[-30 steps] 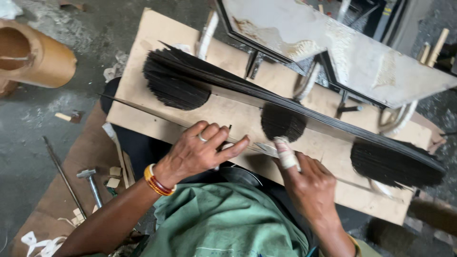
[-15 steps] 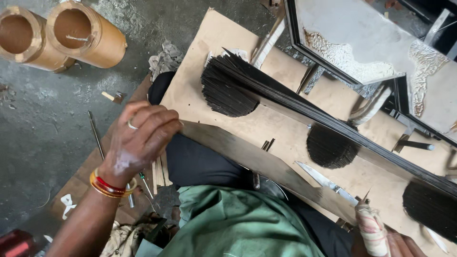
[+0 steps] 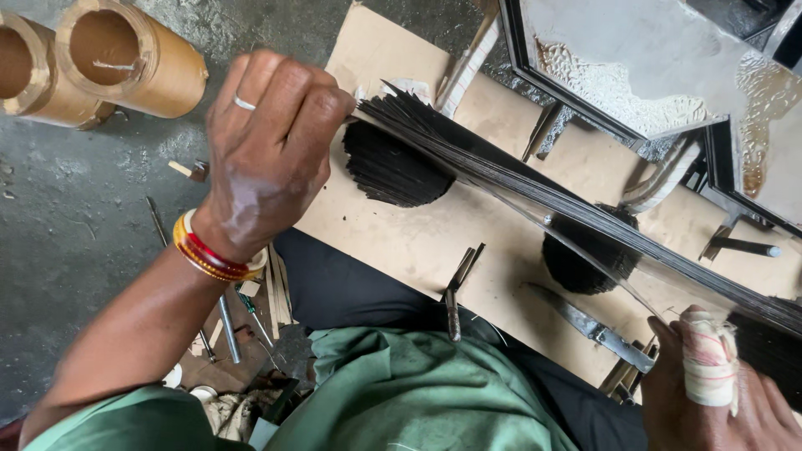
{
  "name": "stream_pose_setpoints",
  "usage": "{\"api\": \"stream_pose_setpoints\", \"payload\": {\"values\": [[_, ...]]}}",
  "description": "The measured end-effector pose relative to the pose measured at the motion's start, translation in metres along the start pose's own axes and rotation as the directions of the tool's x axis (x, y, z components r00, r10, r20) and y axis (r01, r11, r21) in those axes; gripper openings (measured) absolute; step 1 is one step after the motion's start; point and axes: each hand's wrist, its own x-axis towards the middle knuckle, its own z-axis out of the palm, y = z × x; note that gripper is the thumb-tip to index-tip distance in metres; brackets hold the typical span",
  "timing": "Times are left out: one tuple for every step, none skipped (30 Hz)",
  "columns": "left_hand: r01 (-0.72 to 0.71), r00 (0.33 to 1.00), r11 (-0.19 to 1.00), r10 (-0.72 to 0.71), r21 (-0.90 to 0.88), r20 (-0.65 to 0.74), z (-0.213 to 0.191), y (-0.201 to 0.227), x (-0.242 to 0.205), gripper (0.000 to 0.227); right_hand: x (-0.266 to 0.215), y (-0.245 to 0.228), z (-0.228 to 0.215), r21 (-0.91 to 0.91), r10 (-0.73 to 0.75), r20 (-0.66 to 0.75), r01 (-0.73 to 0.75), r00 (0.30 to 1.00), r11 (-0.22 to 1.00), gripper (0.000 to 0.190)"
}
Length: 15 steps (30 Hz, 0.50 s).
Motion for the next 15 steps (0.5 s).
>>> {"api": "stream_pose_setpoints", "payload": {"values": [[0.019,1.0,1.0,-0.019,0.011,0.013,-0.001,0.001,-0.001,0.017,0.005,-0.003,-0.002,0.007,-0.006,-0.008,0.006,1.0,1.0,0.048],[0.031,0.999,0.999,-0.031,0.03,0.021,-0.002,0.0,-0.002,0.017,0.011,-0.007,-0.004,0.015,-0.009,-0.026,0.01,1.0,1.0,0.047],[0.057,0.998,0.997,-0.059,0.053,0.03,-0.003,-0.002,-0.003,0.017,0.017,-0.015,-0.002,0.022,-0.012,-0.061,0.013,0.998,1.0,0.044],[0.059,0.998,0.996,-0.06,0.063,0.024,-0.003,-0.005,-0.003,0.017,0.023,-0.019,-0.004,0.021,-0.006,-0.072,0.007,0.997,1.0,0.041],[0.06,0.998,0.995,-0.062,0.074,0.018,-0.003,-0.007,-0.003,0.017,0.028,-0.023,-0.006,0.02,0.0,-0.082,0.001,0.997,1.0,0.038],[0.042,0.999,0.997,-0.042,0.072,0.0,-0.002,-0.008,-0.003,0.017,0.032,-0.023,-0.01,0.012,0.011,-0.064,-0.01,0.998,1.0,0.036],[0.031,0.999,0.996,-0.03,0.08,-0.019,0.0,-0.01,-0.004,0.017,0.035,-0.024,-0.013,0.003,0.022,-0.046,-0.022,0.999,1.0,0.033],[0.023,0.999,0.996,-0.021,0.085,-0.03,0.0,-0.009,-0.006,0.017,0.034,-0.026,-0.015,0.0,0.017,-0.034,-0.017,0.999,1.0,0.033],[0.023,0.999,0.995,-0.019,0.099,-0.041,0.0,-0.007,-0.007,0.018,0.033,-0.026,-0.016,-0.003,0.012,-0.022,-0.012,1.0,1.0,0.032],[0.016,0.998,0.994,-0.01,0.112,-0.059,0.001,-0.007,-0.006,0.02,0.031,-0.026,-0.017,-0.011,0.012,-0.015,-0.013,1.0,1.0,0.032],[0.008,0.998,0.993,0.0,0.12,-0.064,0.001,-0.008,-0.004,0.018,0.029,-0.026,-0.016,-0.006,0.001,0.002,-0.001,1.0,1.0,0.034],[-0.002,0.998,0.992,0.011,0.126,-0.068,0.0,-0.008,-0.002,0.017,0.026,-0.025,-0.015,-0.001,-0.008,0.021,0.008,1.0,1.0,0.036],[-0.012,0.997,0.991,0.022,0.133,-0.072,-0.001,-0.009,0.001,0.017,0.022,-0.027,-0.013,0.014,0.007,0.014,-0.007,1.0,1.0,0.036],[-0.01,0.999,0.994,0.015,0.11,-0.042,-0.003,-0.008,0.002,0.017,0.018,-0.026,-0.012,0.033,0.01,0.018,-0.011,1.0,0.999,0.035],[-0.008,1.0,0.996,0.009,0.087,-0.013,-0.006,-0.006,0.003,0.017,0.014,-0.026,-0.012,0.062,0.038,-0.002,-0.038,0.999,0.997,0.033]]}}
